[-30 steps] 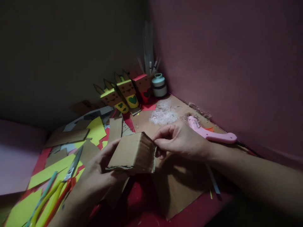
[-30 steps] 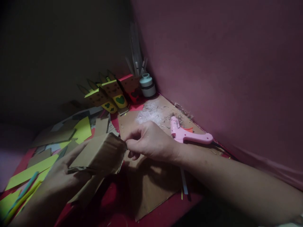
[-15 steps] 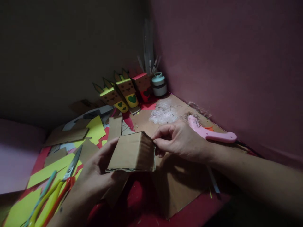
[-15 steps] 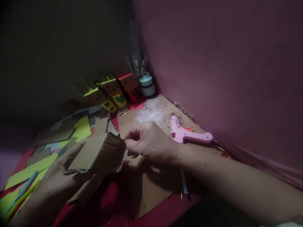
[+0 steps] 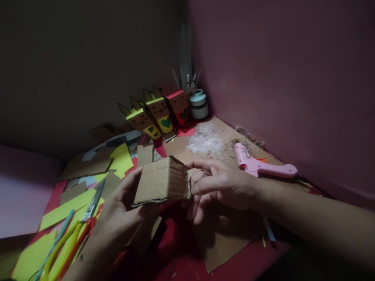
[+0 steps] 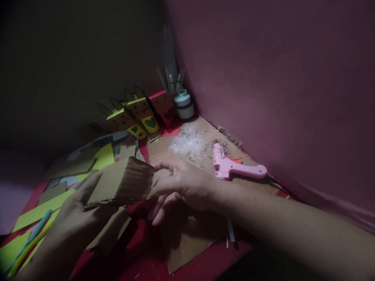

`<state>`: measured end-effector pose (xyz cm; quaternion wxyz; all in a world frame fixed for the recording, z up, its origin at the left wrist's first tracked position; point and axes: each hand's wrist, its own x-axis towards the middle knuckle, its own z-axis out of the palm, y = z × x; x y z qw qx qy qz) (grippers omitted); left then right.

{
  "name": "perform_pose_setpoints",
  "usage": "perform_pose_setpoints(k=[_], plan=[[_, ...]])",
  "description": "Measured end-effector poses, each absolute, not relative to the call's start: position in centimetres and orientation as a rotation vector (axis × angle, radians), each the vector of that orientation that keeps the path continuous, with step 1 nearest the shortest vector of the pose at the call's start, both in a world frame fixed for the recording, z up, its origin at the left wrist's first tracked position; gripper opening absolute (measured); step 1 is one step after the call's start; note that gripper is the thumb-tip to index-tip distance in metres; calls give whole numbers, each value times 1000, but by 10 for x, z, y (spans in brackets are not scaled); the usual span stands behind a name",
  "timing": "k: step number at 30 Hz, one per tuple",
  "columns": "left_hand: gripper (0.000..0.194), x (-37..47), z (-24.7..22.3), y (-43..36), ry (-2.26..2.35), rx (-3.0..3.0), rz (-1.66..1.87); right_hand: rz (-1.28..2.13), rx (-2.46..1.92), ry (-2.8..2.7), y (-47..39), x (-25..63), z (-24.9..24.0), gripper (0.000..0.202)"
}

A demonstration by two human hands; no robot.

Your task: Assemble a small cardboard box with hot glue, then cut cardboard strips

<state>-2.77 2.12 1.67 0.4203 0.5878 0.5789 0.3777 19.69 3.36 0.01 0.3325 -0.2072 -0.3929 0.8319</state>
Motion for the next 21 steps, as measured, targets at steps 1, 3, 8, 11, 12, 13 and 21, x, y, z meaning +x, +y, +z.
perform_pose_setpoints(k=[1, 3, 8, 11, 12, 13, 21], plan=[[67, -27, 17, 21, 1459, 1467, 958, 2197, -526, -1024, 33, 197, -1, 54], [69, -27, 16, 22, 1472, 1477, 996, 2218, -506, -1019, 32, 195, -3, 58], [65, -27, 13, 22, 1449, 1524, 997, 2202, -464, -1020, 33, 194, -8, 61], [65, -24, 15, 21, 1437, 1526, 991, 2181, -468, -1019, 32, 194, -10, 62], [64, -22, 17, 20, 1449, 1514, 980, 2177, -477, -1018, 32, 194, -10, 63], [64, -21, 18, 19, 1464, 1499, 966, 2178, -486, -1015, 32, 194, -9, 65], [67, -18, 19, 15, 1486, 1493, 953, 2173, -514, -1044, 33, 196, -5, 64]])
